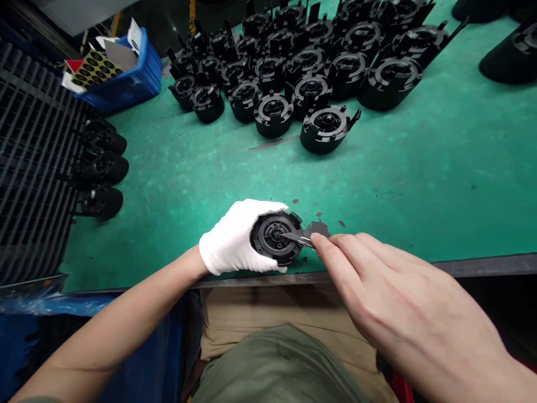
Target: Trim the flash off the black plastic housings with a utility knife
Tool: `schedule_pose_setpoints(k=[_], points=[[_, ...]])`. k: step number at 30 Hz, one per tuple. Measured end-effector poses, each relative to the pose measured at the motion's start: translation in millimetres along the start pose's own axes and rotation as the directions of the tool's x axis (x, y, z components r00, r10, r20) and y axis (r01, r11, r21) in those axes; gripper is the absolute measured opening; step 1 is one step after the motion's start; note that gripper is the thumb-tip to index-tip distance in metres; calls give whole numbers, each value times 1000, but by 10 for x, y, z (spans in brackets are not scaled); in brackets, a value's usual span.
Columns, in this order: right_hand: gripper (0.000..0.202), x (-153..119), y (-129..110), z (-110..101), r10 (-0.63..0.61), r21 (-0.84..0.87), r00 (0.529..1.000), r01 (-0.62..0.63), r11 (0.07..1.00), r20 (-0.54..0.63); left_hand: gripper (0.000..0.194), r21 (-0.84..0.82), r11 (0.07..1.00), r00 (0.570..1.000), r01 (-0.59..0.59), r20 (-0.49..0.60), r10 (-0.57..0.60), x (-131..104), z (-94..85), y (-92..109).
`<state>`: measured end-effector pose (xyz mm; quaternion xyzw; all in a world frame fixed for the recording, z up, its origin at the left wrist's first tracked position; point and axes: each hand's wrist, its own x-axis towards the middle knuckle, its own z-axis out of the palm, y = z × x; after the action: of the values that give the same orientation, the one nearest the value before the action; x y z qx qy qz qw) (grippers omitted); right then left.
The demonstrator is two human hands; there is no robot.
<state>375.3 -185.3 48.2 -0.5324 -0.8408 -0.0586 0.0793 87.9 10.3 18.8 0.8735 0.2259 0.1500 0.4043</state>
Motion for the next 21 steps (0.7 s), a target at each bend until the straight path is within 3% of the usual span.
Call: schedule_pose_setpoints(k=[21], points=[[92,-58,-364,-77,141,-17,989,-141,990,48,86,-69,997,998,-34,-61,29,-34,73,-87]])
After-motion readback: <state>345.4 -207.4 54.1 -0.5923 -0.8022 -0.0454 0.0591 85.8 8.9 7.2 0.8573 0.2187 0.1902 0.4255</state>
